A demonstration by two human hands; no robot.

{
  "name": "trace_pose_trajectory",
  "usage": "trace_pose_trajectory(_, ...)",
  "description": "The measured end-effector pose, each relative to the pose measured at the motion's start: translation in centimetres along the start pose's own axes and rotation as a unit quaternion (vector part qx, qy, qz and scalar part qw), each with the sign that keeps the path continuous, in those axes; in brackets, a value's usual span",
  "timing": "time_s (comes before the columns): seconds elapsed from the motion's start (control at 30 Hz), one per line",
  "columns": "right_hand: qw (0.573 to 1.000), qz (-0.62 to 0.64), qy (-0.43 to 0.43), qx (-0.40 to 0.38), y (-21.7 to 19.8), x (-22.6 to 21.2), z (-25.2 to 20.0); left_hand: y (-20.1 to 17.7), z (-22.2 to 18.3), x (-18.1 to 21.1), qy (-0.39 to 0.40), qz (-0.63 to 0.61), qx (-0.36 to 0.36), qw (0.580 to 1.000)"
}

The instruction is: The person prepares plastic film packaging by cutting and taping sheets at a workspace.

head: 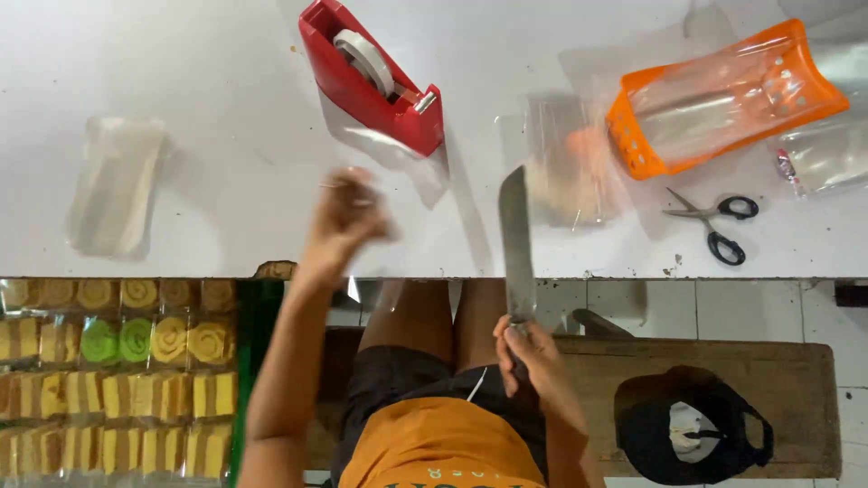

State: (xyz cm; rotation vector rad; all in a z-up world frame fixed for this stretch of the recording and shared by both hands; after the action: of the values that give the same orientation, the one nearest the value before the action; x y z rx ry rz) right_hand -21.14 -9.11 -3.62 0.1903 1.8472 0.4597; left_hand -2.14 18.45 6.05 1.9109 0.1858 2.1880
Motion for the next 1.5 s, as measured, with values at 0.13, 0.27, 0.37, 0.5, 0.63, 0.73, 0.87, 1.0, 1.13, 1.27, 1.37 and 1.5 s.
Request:
trace_pose_trajectory(0.13,0.998,0.038,0.023,0.04,1.1,0.3,-0.9,5.8,-0.6,-6.7,-0.086,0.022,-0.193,0.977)
trace_pose_trajectory(0.27,0.988,-0.004,0.099,0.117,-1.1,2.4,-2.7,7.9,-0.6,-4.4,-0.071,0.254,-0.112,0.958)
trace_pose_trajectory(0.37,0.983,0.01,0.129,0.129,-1.0,2.1,-3.7,8.0,0.0,-5.2,-0.138,0.147,-0.031,0.979)
trace_pose_trajectory(0.5,0.987,0.03,0.113,0.11,-2.6,5.1,-4.2,8.1,-0.2,-7.2,-0.213,0.034,-0.045,0.975)
trace_pose_trajectory(0.63,0.984,0.018,0.142,0.102,-3.0,5.7,-4.5,8.1,0.1,-6.2,-0.157,0.047,-0.075,0.984)
trace_pose_trajectory(0.73,0.983,0.024,0.169,0.073,-3.1,6.3,-5.1,7.4,0.3,-5.6,-0.184,0.04,-0.052,0.981)
trace_pose_trajectory(0.87,0.97,0.024,0.227,0.078,-4.2,7.9,-6.9,7.2,1.0,-5.8,-0.157,0.05,-0.08,0.983)
trace_pose_trajectory(1.0,0.977,0.036,0.207,0.043,-3.7,6.5,-6.8,7.3,1.0,-5.1,-0.175,0.04,-0.082,0.98)
trace_pose_trajectory(1.13,0.98,0.016,0.199,0.019,-3.9,7.1,-6.5,7.2,0.8,-5.5,-0.188,0.012,-0.086,0.978)
trace_pose_trajectory(1.27,0.981,0.037,0.19,-0.002,-4.3,8.5,-6.2,7.0,0.8,-5.8,-0.187,0.055,-0.119,0.974)
trace_pose_trajectory(1.37,0.98,0.039,0.196,-0.01,-3.0,6.1,-5.4,6.7,0.8,-4.0,-0.182,0.086,-0.139,0.97)
trace_pose_trajectory(1.5,0.974,0.024,0.227,0.001,-3.0,5.9,-5.7,6.1,0.8,-3.3,-0.201,0.057,-0.117,0.971)
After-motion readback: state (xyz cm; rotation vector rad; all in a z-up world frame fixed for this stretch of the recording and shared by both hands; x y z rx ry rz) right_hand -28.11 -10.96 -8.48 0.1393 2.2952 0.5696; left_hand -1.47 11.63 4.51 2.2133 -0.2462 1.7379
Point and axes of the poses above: each hand's wrist, its own z-axis towards the middle knuckle, its own y-axis out of the palm, x = y × z, the point moved 6 cm from there along z, towards the middle knuckle, and after that the axes turned 2 degrees about z, right-handed, at the moved point
